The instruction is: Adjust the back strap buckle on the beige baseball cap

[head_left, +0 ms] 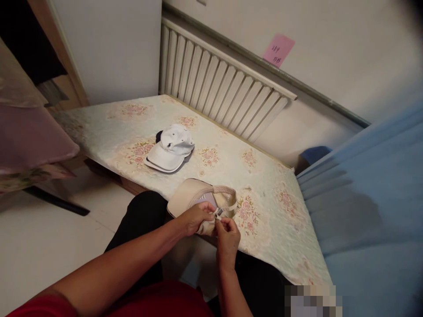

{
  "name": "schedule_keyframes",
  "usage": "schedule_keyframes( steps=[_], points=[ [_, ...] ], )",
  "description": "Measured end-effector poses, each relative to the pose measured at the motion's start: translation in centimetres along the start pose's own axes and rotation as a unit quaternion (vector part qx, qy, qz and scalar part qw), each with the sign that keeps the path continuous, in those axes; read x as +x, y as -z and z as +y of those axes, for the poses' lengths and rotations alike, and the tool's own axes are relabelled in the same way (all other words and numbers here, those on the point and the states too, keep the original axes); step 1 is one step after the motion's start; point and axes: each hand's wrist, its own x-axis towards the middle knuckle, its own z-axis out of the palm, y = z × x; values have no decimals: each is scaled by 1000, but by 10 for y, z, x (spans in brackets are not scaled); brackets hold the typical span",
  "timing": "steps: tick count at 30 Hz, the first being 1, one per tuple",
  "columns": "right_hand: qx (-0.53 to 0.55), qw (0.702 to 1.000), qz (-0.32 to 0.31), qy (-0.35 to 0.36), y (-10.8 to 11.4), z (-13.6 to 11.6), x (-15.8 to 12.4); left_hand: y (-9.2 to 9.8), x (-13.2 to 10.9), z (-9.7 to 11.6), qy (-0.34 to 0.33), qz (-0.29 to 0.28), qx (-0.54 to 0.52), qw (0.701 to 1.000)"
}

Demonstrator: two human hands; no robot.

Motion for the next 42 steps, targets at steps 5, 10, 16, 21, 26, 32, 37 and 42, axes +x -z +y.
schedule_keyframes(
  steps=[5,10,16,21,26,32,37,42],
  points=[
    [-44,999,-5,24,4,-5,-3,-1,-2,1,-7,8,2,1000],
    [-47,998,-33,29,7,-14,-5,-3,-5,3,0,15,13,1000],
    [-10,1000,-23,-6,7,-15,-2,-3,-4,3,5,10,13,1000],
    [-1,1000,-15,-15,6,-7,1,-3,-4,4,13,8,-2,1000],
    [-9,1000,-1,9,6,0,4,-5,-5,4,14,7,-5,1000],
    [-52,998,29,33,4,-3,1,-4,-5,2,9,3,-5,1000],
    [-123,985,59,104,4,-6,-1,-3,-5,1,9,-6,1,1000],
    [-178,967,63,171,7,-6,2,-1,-4,1,4,-15,7,1000]
  ],
)
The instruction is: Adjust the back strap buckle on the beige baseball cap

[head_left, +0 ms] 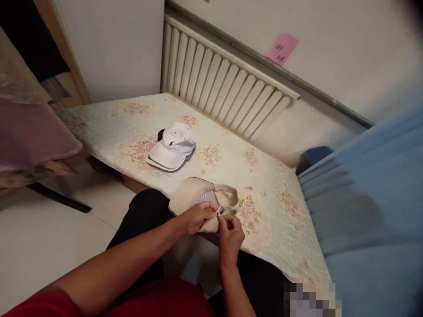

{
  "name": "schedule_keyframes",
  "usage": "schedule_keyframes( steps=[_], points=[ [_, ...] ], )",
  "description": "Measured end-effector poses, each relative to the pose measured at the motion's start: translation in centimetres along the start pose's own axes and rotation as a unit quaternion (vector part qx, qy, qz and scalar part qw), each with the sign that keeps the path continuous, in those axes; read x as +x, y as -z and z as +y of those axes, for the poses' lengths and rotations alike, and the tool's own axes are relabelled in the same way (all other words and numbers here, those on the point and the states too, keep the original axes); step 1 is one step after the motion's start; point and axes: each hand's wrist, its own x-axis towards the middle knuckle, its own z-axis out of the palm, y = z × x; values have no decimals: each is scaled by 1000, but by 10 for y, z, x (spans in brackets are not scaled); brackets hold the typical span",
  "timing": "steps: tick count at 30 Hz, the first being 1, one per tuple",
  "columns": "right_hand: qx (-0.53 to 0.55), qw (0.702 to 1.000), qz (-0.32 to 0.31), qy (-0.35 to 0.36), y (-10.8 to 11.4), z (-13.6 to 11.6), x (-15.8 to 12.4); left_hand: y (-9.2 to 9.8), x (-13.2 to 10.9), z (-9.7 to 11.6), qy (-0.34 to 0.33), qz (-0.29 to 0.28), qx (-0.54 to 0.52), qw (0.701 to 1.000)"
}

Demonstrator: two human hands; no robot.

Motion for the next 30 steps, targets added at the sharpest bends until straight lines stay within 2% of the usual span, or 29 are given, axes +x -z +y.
schedule_keyframes(
  steps=[6,13,15,24,27,30],
  points=[
    [-34,998,-35,28,-1,0,4,2,1,-1,3,0,1,1000],
    [-2,989,-147,-13,6,0,13,4,0,-1,12,-8,-10,1000],
    [8,987,-162,-12,10,-1,14,4,0,-1,16,-13,-14,1000],
    [-83,993,-67,43,5,4,7,4,0,1,20,-26,-1,999],
    [-96,992,-67,52,2,5,5,6,0,0,19,-25,0,1000],
    [-70,992,-93,43,3,5,6,7,0,-1,21,-23,-7,999]
  ],
)
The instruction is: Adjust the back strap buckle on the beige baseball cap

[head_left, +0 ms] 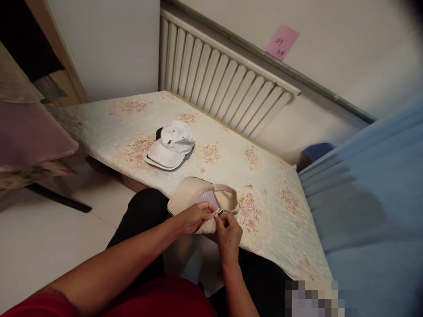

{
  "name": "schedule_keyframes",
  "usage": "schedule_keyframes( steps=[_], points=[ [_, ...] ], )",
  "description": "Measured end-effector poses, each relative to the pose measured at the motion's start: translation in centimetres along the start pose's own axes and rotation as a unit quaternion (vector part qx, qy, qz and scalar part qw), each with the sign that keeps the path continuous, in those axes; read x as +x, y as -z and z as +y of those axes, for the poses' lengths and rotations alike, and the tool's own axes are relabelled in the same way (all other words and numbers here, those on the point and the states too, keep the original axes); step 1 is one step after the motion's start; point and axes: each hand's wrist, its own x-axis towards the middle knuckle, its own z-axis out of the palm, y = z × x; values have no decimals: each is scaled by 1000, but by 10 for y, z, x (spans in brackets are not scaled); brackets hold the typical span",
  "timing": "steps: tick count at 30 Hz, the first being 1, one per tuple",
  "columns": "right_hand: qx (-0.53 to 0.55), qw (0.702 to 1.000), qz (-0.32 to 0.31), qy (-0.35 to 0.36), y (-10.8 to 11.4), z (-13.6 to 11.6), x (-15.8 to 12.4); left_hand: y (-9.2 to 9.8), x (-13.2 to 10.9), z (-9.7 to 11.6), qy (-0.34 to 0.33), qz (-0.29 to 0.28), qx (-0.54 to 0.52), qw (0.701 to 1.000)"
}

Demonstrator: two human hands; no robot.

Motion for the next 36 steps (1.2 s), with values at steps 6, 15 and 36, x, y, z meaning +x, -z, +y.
schedule_keyframes(
  steps=[6,15,36],
  points=[
    [28,999,-22,9,4,2,0,-1,-1,1,3,-3,-7,1000],
    [-149,961,122,198,7,-7,2,-3,-6,9,1,-4,36,999],
    [-7,948,-229,222,44,-19,47,0,-4,29,-37,21,155,987]
  ],
)
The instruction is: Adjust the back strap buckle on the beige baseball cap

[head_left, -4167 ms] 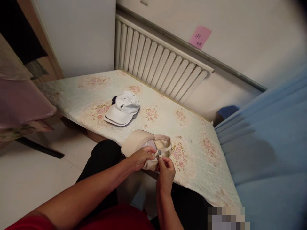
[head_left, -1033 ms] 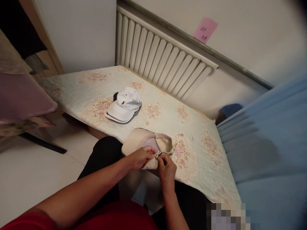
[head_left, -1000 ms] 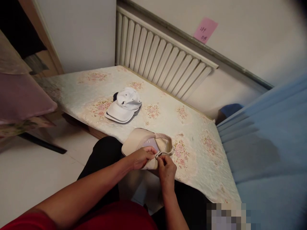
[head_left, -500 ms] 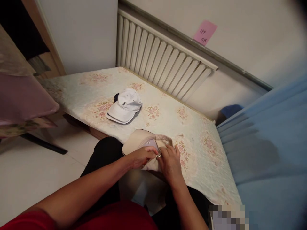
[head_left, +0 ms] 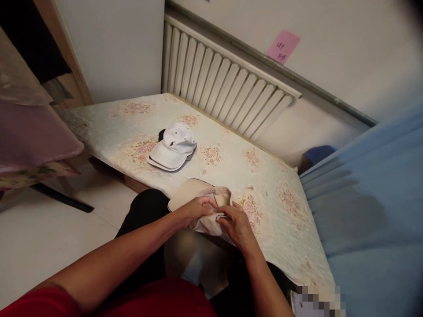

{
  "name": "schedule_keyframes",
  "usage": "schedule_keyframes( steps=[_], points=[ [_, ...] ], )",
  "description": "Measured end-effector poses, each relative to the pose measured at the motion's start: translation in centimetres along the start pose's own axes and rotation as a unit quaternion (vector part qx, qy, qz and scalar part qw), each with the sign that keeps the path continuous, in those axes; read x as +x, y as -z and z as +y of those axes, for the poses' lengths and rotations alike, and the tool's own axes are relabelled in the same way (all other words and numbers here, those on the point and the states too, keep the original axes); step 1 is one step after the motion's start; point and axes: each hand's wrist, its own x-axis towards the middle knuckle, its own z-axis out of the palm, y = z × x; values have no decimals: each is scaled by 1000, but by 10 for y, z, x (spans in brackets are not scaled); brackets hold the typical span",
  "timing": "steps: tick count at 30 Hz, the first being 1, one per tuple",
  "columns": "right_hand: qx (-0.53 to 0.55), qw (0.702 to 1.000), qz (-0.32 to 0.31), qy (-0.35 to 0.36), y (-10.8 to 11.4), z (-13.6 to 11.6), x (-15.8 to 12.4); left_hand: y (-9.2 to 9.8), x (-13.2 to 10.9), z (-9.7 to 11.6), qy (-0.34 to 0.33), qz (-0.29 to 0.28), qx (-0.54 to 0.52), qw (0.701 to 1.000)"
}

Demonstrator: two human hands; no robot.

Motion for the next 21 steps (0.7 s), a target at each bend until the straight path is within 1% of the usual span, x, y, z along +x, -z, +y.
schedule_keyframes(
  steps=[5,10,13,18,21],
  points=[
    [23,1000,1,-3,-2,0,-1,0,1,-3,8,8,-64,998],
    [19,1000,13,-2,-4,-3,-2,-4,-3,0,33,6,-82,996],
    [9,1000,15,5,-5,-3,-1,-4,-4,1,37,-1,-92,995],
    [20,1000,-9,5,-3,-2,0,-3,-3,1,34,-7,-94,995],
    [38,999,-22,3,-1,-2,0,-2,-3,1,46,-22,-95,994]
  ],
)
